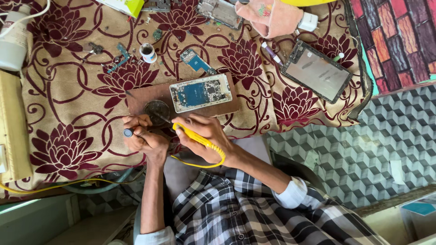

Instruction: The person uses a soldering iron and solder wire to reflow or repair connections on a small circuit board. They repeatedly apply heat and solder to specific points on the board while holding it steady with the other hand.

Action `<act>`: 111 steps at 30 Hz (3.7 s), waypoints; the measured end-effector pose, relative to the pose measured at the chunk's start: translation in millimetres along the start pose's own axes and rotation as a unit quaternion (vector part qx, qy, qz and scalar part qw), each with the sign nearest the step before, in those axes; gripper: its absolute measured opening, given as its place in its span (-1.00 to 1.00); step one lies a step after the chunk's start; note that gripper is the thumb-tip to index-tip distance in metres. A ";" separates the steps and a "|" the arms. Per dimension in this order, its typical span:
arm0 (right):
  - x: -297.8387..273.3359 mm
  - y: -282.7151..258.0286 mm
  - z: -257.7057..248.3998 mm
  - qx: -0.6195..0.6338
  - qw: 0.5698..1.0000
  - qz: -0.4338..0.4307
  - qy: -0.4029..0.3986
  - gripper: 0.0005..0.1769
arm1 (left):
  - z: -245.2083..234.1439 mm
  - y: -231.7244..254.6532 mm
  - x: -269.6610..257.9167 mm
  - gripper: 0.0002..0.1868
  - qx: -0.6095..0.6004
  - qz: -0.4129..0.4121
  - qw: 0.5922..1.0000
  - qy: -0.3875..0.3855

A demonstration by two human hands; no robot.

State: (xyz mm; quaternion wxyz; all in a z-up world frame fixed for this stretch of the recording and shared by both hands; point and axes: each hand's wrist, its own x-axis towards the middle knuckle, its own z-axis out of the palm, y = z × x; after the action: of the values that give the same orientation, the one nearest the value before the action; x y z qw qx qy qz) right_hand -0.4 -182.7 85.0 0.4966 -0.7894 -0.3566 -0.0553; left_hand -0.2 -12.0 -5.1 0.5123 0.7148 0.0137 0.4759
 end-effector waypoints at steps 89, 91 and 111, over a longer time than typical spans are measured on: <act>37.3 67.9 -105.7 -0.107 0.970 0.069 0.205 -0.58 | 72.8 37.5 2.9 -0.80 -0.093 0.024 0.965 -0.242; 36.6 71.5 -110.3 -0.023 0.976 0.133 0.171 -0.67 | 70.9 39.3 2.3 -0.79 -0.087 0.019 0.964 -0.249; 88.0 93.5 -133.7 -0.018 0.989 0.117 -0.090 -0.72 | 69.8 46.5 6.3 -0.84 -0.088 0.024 0.966 -0.240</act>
State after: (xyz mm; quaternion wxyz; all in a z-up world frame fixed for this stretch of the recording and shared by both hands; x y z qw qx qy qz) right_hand 158.2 -271.7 121.2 0.4507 -0.8365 -0.3042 0.0682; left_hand 29.9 -81.0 32.2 0.5501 0.7601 -0.1689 0.3018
